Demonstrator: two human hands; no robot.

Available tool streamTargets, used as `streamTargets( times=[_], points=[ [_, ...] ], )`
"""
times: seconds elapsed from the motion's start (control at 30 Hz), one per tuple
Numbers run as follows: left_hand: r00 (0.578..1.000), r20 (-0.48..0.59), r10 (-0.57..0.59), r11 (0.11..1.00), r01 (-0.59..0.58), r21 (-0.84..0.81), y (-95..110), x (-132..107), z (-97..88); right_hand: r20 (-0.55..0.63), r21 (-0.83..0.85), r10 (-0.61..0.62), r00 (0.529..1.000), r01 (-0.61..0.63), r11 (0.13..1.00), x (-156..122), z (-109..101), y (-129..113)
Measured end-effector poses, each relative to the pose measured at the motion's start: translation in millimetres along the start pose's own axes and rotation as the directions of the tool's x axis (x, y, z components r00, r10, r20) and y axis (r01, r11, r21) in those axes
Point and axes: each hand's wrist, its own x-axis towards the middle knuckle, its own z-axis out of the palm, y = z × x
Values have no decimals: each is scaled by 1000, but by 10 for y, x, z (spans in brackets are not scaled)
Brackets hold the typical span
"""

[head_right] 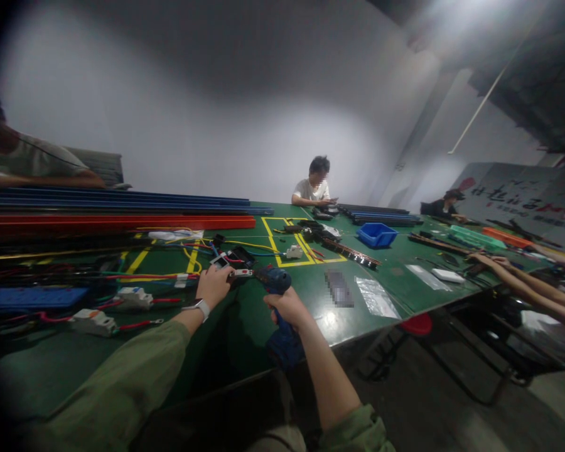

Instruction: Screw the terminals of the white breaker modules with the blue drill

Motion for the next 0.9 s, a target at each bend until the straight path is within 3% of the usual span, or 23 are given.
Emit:
streamTargets(
  times=[0.9],
  points=[
    [999,-31,22,999,-21,27,-23,6,53,20,-15,-6,1000,7,1000,21,-24,20]
  ],
)
